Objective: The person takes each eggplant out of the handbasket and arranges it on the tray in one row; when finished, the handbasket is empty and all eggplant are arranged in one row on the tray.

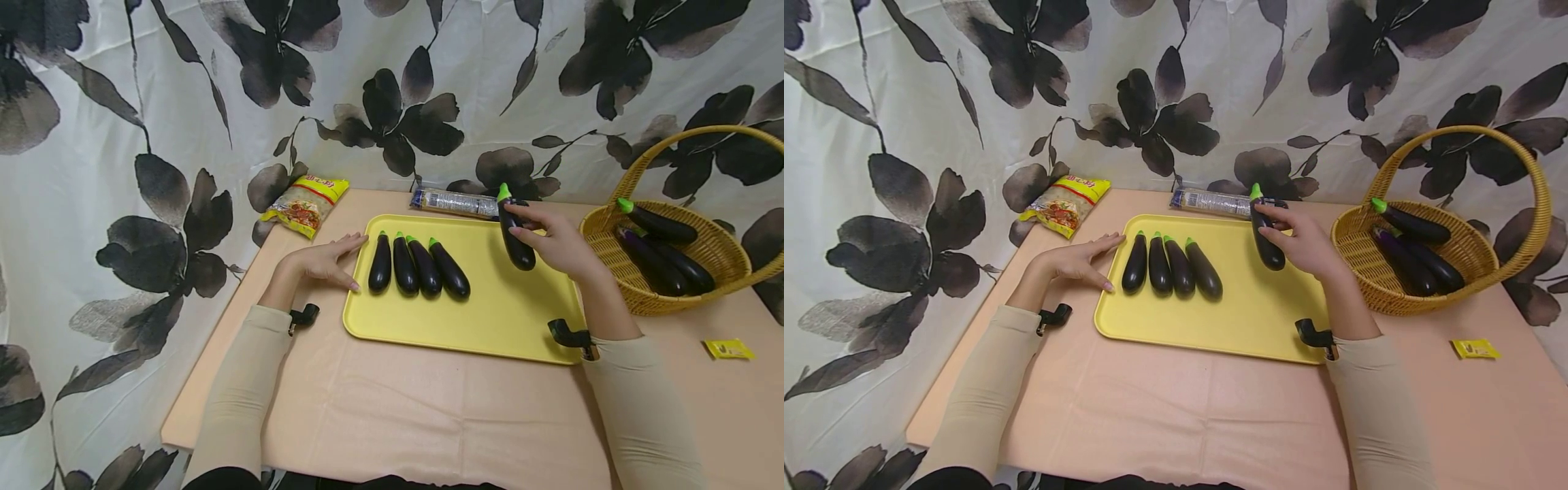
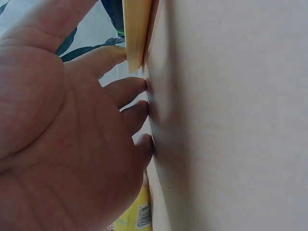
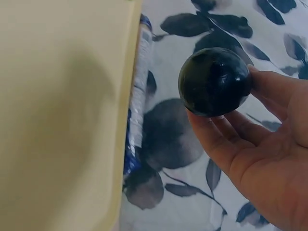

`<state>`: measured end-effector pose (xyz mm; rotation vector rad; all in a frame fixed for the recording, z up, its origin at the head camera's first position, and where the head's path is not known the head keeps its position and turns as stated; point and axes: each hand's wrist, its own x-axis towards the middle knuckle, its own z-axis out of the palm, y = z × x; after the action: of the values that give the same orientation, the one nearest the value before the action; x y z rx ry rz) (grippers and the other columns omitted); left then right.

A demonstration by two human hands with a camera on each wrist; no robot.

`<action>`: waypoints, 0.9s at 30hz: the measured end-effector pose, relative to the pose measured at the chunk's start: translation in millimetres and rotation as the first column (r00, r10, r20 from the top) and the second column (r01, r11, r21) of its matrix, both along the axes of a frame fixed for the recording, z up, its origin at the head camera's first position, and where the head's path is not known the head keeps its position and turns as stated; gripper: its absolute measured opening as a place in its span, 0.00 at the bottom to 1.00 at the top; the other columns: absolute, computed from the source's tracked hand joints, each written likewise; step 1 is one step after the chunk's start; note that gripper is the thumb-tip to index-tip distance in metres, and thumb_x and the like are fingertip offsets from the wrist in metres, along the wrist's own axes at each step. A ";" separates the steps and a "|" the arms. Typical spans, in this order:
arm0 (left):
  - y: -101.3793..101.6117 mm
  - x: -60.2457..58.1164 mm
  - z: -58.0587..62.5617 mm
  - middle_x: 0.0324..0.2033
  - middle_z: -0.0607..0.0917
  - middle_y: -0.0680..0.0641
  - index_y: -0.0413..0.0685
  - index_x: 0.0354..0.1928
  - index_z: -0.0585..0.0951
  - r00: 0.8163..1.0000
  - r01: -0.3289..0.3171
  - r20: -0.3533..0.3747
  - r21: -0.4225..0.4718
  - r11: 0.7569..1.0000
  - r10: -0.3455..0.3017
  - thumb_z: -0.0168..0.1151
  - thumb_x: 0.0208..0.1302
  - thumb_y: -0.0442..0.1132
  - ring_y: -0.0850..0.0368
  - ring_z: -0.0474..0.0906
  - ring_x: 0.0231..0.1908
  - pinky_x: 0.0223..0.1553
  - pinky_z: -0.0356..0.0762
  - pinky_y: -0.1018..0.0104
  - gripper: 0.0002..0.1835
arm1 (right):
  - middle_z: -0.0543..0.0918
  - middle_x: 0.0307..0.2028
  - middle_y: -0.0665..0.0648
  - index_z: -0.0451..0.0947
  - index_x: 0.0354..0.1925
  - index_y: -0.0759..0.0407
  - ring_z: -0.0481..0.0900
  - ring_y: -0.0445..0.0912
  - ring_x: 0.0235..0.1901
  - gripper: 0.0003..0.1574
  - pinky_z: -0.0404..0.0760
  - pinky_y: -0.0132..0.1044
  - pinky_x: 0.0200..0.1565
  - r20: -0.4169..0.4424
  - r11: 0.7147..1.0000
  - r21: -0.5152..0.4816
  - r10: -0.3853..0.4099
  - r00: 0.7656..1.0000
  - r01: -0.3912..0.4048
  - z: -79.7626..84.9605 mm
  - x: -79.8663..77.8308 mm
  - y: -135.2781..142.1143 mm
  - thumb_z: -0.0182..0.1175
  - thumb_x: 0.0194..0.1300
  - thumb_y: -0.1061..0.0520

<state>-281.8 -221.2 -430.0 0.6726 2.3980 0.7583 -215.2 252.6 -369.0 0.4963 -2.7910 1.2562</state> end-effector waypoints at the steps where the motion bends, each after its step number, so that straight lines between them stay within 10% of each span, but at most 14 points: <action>1: 0.0 -0.1 -0.2 0.85 0.37 0.54 0.63 0.85 0.45 1.000 0.001 0.001 0.002 1.000 -0.001 0.83 0.49 0.60 0.49 0.25 0.83 0.82 0.28 0.42 0.70 | 0.77 0.67 0.65 0.70 0.76 0.47 0.77 0.58 0.61 0.31 0.75 0.21 0.43 0.013 1.000 0.003 0.011 1.000 -0.011 -1.0 -0.4 -2.3 0.58 0.79 0.51; 27: -0.7 -0.7 -1.0 0.85 0.38 0.55 0.64 0.85 0.45 1.000 0.002 0.007 0.010 1.000 -0.002 0.83 0.47 0.61 0.50 0.25 0.83 0.82 0.28 0.42 0.70 | 0.74 0.72 0.65 0.70 0.75 0.58 0.75 0.59 0.67 0.29 0.77 0.58 0.64 0.141 0.964 0.094 0.234 0.962 -0.248 -35.0 -14.1 -38.3 0.55 0.80 0.58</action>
<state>-282.5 -221.9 -431.0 0.6749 2.3887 0.7707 -229.3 214.3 -404.0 0.8133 -2.9954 1.2172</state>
